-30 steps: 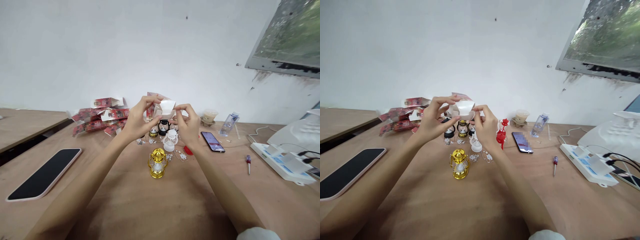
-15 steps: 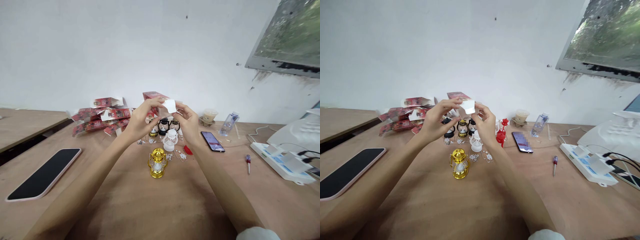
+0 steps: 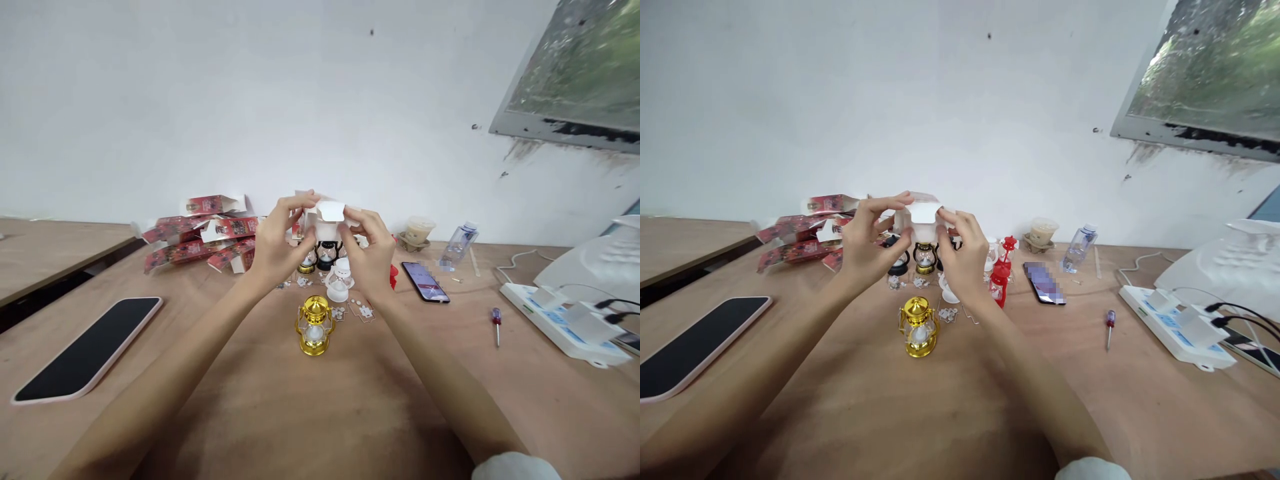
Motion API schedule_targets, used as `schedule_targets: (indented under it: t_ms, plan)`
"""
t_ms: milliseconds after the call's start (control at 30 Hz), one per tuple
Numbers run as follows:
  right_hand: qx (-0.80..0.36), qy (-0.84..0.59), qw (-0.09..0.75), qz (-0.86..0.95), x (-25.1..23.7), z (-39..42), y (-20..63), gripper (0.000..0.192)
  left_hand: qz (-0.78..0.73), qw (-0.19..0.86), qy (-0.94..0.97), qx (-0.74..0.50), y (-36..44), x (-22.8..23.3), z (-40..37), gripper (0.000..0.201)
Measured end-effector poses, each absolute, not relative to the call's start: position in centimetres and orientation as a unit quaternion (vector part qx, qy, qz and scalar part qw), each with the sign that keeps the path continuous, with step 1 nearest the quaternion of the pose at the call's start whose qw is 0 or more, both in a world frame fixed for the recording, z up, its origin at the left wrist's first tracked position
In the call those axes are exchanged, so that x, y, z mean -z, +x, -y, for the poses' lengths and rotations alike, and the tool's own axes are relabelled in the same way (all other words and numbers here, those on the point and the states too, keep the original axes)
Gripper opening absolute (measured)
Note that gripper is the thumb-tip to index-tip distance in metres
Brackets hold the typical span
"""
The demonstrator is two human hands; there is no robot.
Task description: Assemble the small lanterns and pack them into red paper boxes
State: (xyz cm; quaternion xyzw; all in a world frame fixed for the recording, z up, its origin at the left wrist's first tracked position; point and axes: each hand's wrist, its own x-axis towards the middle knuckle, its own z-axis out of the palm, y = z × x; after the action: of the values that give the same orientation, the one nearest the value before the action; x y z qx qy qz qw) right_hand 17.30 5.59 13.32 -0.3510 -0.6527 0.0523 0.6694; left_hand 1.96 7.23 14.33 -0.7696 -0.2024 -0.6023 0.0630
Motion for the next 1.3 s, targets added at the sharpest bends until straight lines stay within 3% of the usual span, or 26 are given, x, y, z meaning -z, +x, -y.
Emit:
schedule_targets:
  t_ms: [100,200,367,700,900,1167,1300]
  plan:
    - [-0.011,-0.338,0.673,0.658,-13.2,-5.3,17.2,0.025,0.206,0.094,-0.755,0.615,2.3,-13.9,-7.1,0.037]
    - [0.009,-0.331,0.654,0.68,-13.3,-5.0,17.2,0.026,0.19,0.152,-0.753,0.612,2.3,-13.9,-7.0,0.03]
    - [-0.059,-0.321,0.655,0.681,-13.6,-4.6,17.0,0.033,0.163,0.242,-0.761,0.58,2.2,-14.1,-7.1,0.023]
    - [-0.177,-0.267,0.665,0.674,-13.5,-4.7,16.9,0.028,0.215,0.257,-0.755,0.564,1.8,-14.2,-8.1,0.061]
    - [-0.218,-0.236,0.666,0.673,-13.9,-4.3,17.1,0.021,0.199,0.242,-0.751,0.581,1.0,-14.8,-8.3,0.049]
    - [-0.163,-0.322,0.633,0.685,-14.7,-4.3,18.1,0.05,0.196,0.231,-0.787,0.537,0.6,-15.3,-8.2,0.043]
    - [-0.197,-0.294,0.593,0.724,-15.2,-4.0,18.4,0.047,0.218,0.245,-0.795,0.51,0.5,-15.2,-8.3,0.042]
